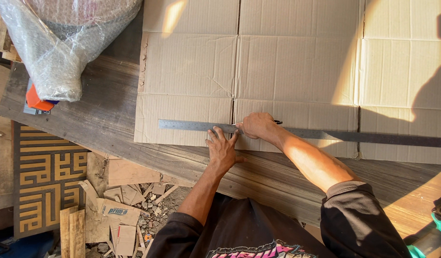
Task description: The person uses a metal ruler and a utility knife to score and cut a large piece of cardboard on a wooden workbench. They repeatedly reposition the ruler to create straight cuts across the cardboard surface.
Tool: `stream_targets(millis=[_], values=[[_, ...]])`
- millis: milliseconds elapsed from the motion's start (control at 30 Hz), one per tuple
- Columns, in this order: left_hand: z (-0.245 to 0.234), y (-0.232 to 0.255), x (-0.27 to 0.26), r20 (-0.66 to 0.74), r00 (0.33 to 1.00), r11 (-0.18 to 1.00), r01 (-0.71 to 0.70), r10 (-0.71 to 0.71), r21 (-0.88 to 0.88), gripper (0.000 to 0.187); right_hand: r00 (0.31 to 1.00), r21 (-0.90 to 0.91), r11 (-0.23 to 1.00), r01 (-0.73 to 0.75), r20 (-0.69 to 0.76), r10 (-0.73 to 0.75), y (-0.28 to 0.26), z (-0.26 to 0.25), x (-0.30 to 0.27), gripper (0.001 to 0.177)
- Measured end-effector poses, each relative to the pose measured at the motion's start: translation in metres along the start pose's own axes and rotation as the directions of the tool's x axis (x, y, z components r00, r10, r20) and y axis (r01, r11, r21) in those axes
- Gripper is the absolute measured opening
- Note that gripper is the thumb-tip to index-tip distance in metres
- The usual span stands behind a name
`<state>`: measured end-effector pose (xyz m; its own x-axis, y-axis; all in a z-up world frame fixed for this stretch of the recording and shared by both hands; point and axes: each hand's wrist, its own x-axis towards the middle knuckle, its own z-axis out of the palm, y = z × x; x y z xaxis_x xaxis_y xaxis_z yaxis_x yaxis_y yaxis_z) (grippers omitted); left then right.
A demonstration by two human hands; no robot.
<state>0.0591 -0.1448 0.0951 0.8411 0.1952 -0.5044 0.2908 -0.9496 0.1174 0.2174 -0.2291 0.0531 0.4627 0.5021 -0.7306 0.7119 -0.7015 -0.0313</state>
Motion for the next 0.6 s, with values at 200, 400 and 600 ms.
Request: stream_targets(millis=[200, 400, 600], values=[[0.006, 0.000, 0.003, 0.001, 1.000, 1.000, -0.002, 0.002, -0.015, 0.110, 0.999, -0.010, 0.999, -0.035, 0.006, 0.035, 0.005, 0.004, -0.005, 0.070], [-0.002, 0.002, 0.001, 0.020, 1.000, 1.000, 0.006, -0.006, -0.003, 0.106, 0.999, -0.032, 0.998, -0.049, 0.016, 0.050, 0.025, 0.013, 0.002, 0.071], [0.000, 0.001, 0.001, 0.016, 1.000, 1.000, 0.004, -0.004, -0.011, 0.107, 0.999, -0.035, 0.998, -0.046, -0.011, 0.045, 0.022, 0.017, -0.002, 0.069]])
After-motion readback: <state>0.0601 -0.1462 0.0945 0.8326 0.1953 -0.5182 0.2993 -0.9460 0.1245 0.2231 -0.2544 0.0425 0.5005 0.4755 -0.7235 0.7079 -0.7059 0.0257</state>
